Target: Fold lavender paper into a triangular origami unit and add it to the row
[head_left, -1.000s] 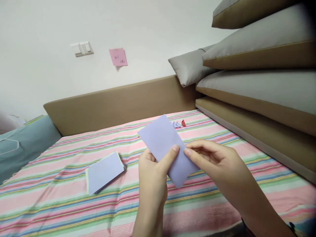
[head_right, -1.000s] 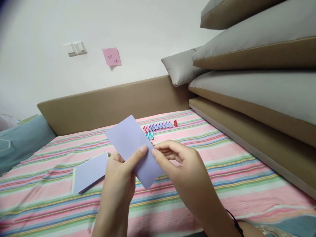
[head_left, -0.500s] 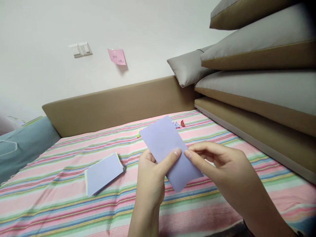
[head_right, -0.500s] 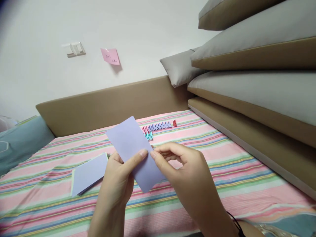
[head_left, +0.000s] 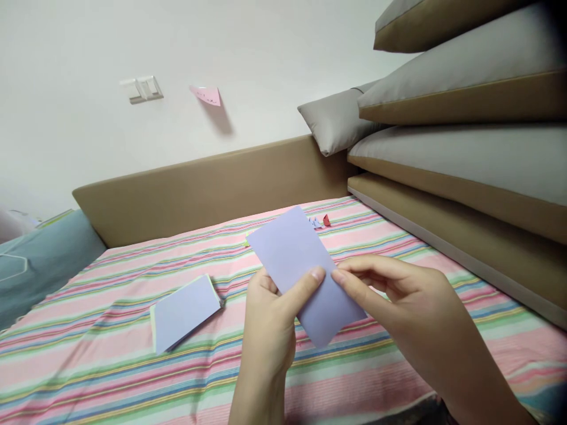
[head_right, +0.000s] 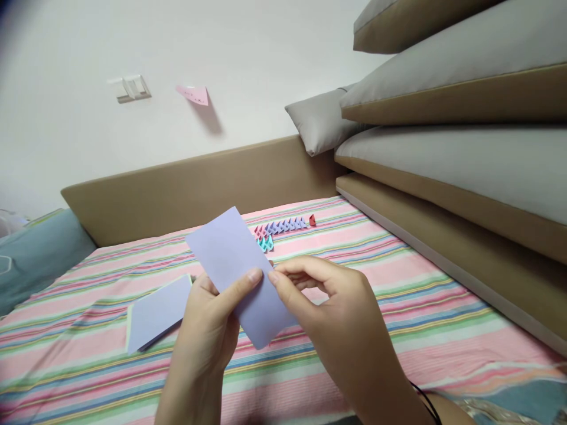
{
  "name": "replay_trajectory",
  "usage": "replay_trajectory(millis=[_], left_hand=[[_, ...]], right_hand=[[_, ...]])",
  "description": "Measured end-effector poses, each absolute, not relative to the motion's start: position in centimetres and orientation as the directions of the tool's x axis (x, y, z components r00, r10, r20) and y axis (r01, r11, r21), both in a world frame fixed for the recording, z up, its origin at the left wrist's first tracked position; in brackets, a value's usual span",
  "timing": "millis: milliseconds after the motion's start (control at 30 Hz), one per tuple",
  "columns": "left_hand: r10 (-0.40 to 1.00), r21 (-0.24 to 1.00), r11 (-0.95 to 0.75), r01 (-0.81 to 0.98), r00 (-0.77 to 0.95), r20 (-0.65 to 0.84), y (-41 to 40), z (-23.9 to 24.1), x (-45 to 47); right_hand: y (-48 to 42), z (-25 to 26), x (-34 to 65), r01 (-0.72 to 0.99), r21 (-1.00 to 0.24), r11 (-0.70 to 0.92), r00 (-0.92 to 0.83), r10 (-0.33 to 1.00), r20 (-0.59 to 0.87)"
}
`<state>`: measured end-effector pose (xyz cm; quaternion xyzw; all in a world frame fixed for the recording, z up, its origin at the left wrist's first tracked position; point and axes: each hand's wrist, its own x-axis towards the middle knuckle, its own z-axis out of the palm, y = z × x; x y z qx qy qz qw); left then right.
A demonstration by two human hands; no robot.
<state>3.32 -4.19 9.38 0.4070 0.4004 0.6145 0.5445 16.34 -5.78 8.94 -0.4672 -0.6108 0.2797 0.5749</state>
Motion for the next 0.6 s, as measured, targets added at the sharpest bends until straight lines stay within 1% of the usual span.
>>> replay_trajectory(millis=[267, 367, 600], left_hand=[[0.995, 0.936, -0.083, -0.341, -0.079, 0.060, -4.22, 9.44, 3.33], [0.994, 0.943, -0.088, -0.322, -0.082, 0.065, -4.16, 9.36, 3.31], [0.985, 0.970, -0.150, -0.193, -0.110, 0.130, -3.80, 9.02, 3.02]], right_hand=[[-5.85, 8.91, 16.42, 0.253, -0.887, 0.387, 0.096, 0.902, 0.421], [-5.74, 8.80, 16.41, 0.230, -0.898, 0.376, 0.079, 0.912, 0.402], [-5.51, 8.70, 16.44, 0.173, -0.916, 0.362, 0.017, 0.929, 0.370]])
